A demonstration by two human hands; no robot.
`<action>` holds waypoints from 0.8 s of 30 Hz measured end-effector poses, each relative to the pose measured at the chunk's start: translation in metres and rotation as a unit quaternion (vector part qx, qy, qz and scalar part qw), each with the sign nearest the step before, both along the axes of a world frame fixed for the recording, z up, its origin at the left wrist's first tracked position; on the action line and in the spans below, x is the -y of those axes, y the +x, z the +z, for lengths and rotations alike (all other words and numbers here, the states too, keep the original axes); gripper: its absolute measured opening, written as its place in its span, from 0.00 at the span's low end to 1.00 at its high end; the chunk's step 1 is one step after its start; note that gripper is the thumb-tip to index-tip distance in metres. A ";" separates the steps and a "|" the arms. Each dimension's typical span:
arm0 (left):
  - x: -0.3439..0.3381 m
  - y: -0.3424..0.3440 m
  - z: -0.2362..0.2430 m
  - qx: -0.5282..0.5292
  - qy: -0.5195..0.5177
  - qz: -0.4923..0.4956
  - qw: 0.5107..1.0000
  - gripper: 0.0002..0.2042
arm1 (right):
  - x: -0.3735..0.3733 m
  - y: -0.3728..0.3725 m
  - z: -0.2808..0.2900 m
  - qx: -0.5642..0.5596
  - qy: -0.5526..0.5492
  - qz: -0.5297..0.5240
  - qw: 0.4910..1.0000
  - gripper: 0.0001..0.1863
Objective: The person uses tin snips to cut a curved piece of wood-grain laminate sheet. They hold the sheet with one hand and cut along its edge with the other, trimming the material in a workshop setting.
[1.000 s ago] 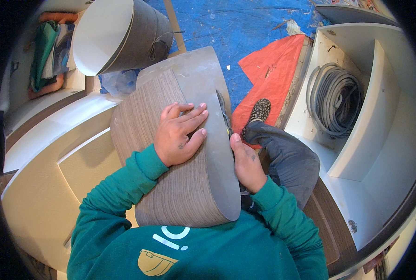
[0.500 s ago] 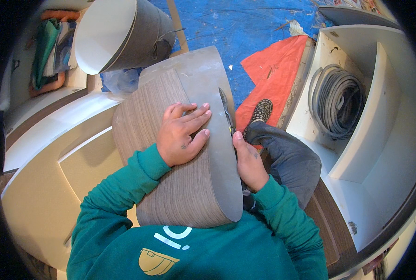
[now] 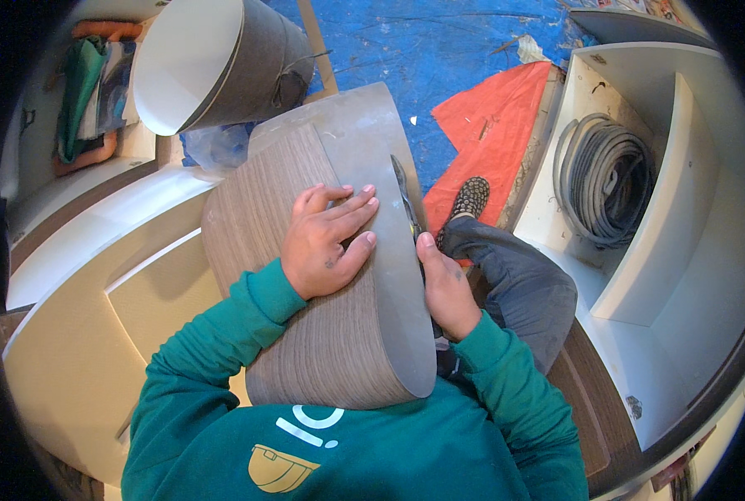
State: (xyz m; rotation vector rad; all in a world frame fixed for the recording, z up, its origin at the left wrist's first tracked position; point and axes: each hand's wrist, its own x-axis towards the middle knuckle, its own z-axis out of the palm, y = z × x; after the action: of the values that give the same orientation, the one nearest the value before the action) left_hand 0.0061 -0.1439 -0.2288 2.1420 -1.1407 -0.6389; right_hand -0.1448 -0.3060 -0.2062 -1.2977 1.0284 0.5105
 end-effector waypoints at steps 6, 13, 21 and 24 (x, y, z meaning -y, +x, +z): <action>0.001 0.001 0.002 0.001 0.000 -0.001 1.000 0.21 | -0.002 0.002 0.002 0.014 0.034 -0.042 0.998 0.34; 0.001 0.000 0.001 0.002 -0.001 0.001 1.000 0.21 | 0.001 0.002 -0.004 0.010 0.029 -0.040 0.999 0.33; 0.001 0.000 0.001 0.009 0.005 -0.003 1.000 0.21 | -0.001 0.004 -0.005 0.015 0.036 -0.048 0.998 0.33; 0.001 0.000 0.002 0.008 0.005 -0.004 1.000 0.21 | 0.000 0.000 -0.009 0.024 0.024 -0.035 0.999 0.33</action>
State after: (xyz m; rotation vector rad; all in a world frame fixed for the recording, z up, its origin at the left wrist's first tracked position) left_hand 0.0066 -0.1450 -0.2270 2.1558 -1.1575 -0.6320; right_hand -0.1447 -0.3059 -0.2151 -1.2227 1.0115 0.4460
